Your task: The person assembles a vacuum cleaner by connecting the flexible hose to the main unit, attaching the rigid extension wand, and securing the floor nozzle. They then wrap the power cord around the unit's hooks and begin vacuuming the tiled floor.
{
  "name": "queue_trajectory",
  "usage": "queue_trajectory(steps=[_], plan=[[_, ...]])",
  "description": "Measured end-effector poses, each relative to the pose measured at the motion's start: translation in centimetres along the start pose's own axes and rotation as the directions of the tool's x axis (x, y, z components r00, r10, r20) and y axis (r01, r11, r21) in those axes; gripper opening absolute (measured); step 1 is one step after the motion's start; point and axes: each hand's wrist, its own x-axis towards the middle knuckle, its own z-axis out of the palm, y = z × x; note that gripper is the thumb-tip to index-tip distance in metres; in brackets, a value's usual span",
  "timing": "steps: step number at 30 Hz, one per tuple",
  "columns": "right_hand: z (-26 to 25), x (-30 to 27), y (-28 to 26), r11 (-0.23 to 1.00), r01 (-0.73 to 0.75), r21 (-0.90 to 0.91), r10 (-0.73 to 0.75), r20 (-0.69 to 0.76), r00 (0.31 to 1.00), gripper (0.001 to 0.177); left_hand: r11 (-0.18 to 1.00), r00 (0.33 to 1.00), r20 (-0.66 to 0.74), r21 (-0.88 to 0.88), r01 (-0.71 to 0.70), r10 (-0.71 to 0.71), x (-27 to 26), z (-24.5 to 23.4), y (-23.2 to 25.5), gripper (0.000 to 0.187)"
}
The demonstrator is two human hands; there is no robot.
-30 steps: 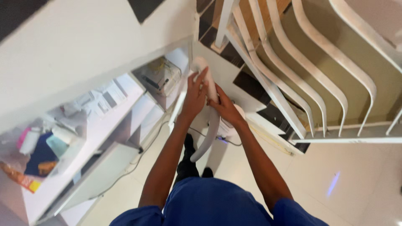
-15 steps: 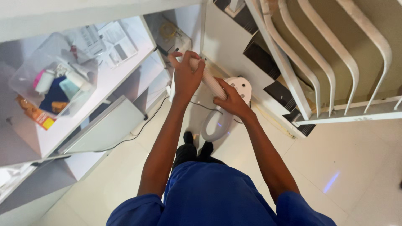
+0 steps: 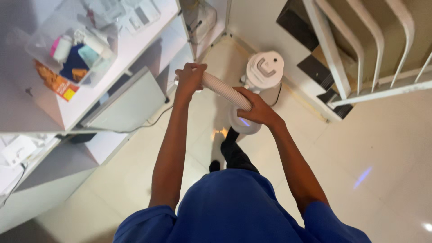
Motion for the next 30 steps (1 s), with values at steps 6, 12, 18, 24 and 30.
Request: queue_trajectory(steps=[6, 12, 18, 24, 30], plan=[[6.6, -5.2, -1.1, 0.986, -0.163, -0.03, 0.163, -0.002, 0.987, 0.054, 0.996, 0.983, 0.176, -0.05, 0.067, -0.058, -3.1, -2.5, -10.2, 0.058], [10.3, -9.9, -0.5, 0.981, -0.19, 0.045, 0.184, 0.118, 0.976, 0.055, 0.958, 0.966, 0.118, -0.144, 0.248, -0.232, -4.9, -2.0, -18.6, 0.069], [12.2, -13.6, 0.5, 0.95, -0.302, -0.084, 0.313, 0.181, 0.932, 0.055, 0.92, 0.908, 0.227, -0.095, 0.381, -0.353, -4.2, -0.8, -26.1, 0.056], [12.5, -14.9, -0.3, 0.962, -0.245, -0.124, 0.264, 0.167, 0.95, 0.048, 0.884, 0.908, 0.106, -0.206, 0.418, -0.405, -5.6, 0.3, -28.6, 0.048], [11.8, -15.5, -4.4, 0.888, -0.386, -0.251, 0.422, 0.112, 0.899, 0.044, 0.64, 0.916, 0.286, -0.656, 0.4, -0.28, -10.9, -0.5, -28.3, 0.056]])
